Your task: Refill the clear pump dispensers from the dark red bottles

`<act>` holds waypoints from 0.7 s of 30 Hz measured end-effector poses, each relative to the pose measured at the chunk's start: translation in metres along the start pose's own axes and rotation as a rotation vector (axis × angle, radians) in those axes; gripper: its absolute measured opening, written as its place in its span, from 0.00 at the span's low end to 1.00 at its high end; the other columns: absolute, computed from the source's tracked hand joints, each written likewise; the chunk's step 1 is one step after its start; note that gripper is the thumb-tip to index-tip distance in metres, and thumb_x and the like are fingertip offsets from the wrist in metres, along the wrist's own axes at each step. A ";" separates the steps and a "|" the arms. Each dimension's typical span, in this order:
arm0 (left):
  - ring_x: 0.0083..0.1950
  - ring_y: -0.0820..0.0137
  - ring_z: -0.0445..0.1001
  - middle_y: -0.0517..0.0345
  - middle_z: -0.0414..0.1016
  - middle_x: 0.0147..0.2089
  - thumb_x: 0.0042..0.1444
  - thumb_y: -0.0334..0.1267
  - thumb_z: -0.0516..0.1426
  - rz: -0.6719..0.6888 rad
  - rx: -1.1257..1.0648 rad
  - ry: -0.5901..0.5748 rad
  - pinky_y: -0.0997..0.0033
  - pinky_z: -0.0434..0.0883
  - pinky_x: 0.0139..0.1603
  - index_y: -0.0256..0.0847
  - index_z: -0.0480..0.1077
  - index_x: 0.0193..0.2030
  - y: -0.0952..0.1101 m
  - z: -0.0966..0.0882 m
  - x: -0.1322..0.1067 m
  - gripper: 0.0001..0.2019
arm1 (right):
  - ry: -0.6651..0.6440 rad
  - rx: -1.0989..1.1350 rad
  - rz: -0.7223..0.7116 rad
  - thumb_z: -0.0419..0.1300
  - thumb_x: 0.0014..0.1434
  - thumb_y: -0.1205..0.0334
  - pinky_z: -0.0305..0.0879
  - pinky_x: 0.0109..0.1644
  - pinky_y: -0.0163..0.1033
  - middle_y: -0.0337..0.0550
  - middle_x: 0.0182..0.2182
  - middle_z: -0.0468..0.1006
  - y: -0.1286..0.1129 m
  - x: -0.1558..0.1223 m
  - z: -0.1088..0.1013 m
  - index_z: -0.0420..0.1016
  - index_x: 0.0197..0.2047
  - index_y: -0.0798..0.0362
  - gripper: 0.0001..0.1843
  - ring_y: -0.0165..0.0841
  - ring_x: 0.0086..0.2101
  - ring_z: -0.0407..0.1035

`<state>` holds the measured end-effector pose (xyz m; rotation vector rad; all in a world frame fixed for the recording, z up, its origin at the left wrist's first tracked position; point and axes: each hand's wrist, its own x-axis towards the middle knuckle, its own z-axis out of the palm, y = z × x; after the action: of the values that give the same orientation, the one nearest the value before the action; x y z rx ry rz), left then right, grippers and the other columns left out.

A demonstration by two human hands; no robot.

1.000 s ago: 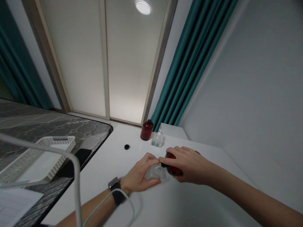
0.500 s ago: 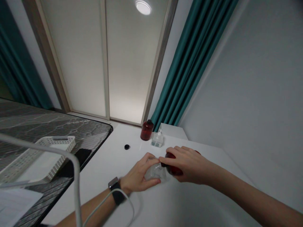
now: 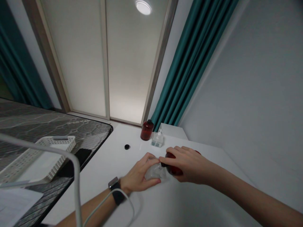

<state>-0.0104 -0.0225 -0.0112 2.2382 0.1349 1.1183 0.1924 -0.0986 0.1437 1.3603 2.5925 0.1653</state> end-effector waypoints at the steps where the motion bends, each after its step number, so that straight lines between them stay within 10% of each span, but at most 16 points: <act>1: 0.54 0.58 0.68 0.49 0.64 0.53 0.59 0.41 0.62 -0.002 0.002 0.001 0.54 0.72 0.53 0.49 0.55 0.68 0.000 0.000 0.000 0.32 | -0.004 -0.002 0.002 0.65 0.55 0.61 0.62 0.40 0.44 0.47 0.48 0.72 0.000 0.000 0.000 0.64 0.62 0.39 0.32 0.42 0.40 0.69; 21: 0.54 0.58 0.67 0.49 0.63 0.53 0.59 0.41 0.62 -0.006 -0.004 -0.002 0.55 0.71 0.53 0.49 0.55 0.67 -0.001 0.000 0.000 0.31 | -0.017 -0.023 -0.007 0.64 0.56 0.61 0.64 0.40 0.44 0.47 0.48 0.72 0.000 0.001 -0.002 0.64 0.61 0.40 0.30 0.43 0.41 0.70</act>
<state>-0.0098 -0.0221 -0.0116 2.2341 0.1386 1.1123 0.1915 -0.0979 0.1453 1.3392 2.5732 0.1819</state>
